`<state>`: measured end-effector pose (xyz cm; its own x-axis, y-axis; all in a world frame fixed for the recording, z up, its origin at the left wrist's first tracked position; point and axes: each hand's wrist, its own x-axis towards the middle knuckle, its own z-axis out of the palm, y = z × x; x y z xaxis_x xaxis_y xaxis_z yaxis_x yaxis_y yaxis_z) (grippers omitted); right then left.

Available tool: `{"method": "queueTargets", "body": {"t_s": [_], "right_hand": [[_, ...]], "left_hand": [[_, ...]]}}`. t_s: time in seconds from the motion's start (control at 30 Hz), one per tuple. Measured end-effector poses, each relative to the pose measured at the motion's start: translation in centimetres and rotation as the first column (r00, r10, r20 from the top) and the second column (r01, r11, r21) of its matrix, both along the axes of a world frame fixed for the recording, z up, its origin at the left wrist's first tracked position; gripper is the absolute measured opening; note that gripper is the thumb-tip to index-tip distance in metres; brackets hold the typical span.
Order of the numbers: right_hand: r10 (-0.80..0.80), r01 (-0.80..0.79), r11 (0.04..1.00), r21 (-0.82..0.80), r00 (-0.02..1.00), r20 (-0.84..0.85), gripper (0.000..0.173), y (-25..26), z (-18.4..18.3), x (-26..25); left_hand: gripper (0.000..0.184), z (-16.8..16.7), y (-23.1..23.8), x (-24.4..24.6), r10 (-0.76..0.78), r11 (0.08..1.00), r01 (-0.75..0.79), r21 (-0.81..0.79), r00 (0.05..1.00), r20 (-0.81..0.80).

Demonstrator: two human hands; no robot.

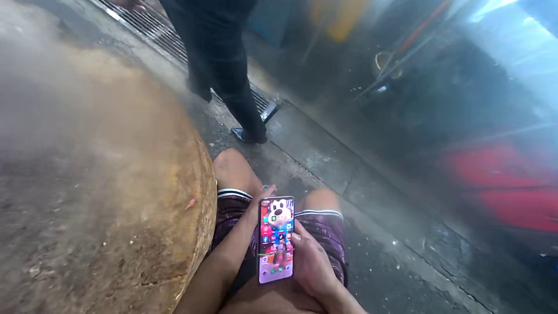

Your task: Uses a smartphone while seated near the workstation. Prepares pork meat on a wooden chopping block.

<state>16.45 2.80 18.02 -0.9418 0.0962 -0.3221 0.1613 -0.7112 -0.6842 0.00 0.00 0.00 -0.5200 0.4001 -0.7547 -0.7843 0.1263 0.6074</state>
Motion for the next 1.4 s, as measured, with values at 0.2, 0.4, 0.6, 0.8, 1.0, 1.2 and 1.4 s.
{"method": "queueTargets", "body": {"t_s": [0.2, 0.4, 0.6, 0.8, 1.0, 1.2, 1.4], "right_hand": [[0.004, -0.011, 0.988, 0.156, 0.999, 0.045, 0.05, -0.2, 0.1, -0.5], [0.024, -0.02, 0.99, 0.141, 0.999, -0.026, 0.058, 0.2, 0.0, -0.1], [-0.009, 0.006, 0.987, 0.159, 1.0, 0.02, 0.052, -0.2, -0.1, -0.3], [0.066, -0.06, 0.987, 0.15, 0.997, -0.037, 0.06, -0.2, -0.5, -0.2], [0.029, -0.029, 0.977, 0.211, 1.0, 0.002, 0.051, 0.1, -0.2, -0.3], [0.065, -0.056, 0.986, 0.157, 0.996, -0.056, 0.058, 0.2, -0.8, 0.0], [0.018, -0.017, 0.994, 0.11, 1.0, -0.005, 0.041, 0.2, -1.0, 0.3]], "left_hand": [[0.017, 1.1, -0.2, -0.3, 0.005, 0.999, -0.005, 0.035, 1.0, 0.01], [0.018, 0.0, -0.6, 0.0, 0.04, 0.995, -0.046, 0.084, 0.997, 0.071], [0.015, 0.8, -0.3, -0.7, 0.02, 0.999, -0.021, 0.028, 0.999, 0.035], [0.011, -0.8, -0.2, 0.0, 0.065, 0.997, -0.067, 0.041, 0.997, 0.051], [0.014, -0.8, -0.5, 0.0, 0.06, 0.991, -0.074, 0.11, 0.991, 0.122], [0.017, 0.1, -0.2, -0.3, 0.034, 0.999, -0.037, 0.035, 0.995, 0.092], [0.017, -0.4, -0.2, -0.1, 0.012, 0.999, -0.013, 0.031, 0.999, 0.037]]}}
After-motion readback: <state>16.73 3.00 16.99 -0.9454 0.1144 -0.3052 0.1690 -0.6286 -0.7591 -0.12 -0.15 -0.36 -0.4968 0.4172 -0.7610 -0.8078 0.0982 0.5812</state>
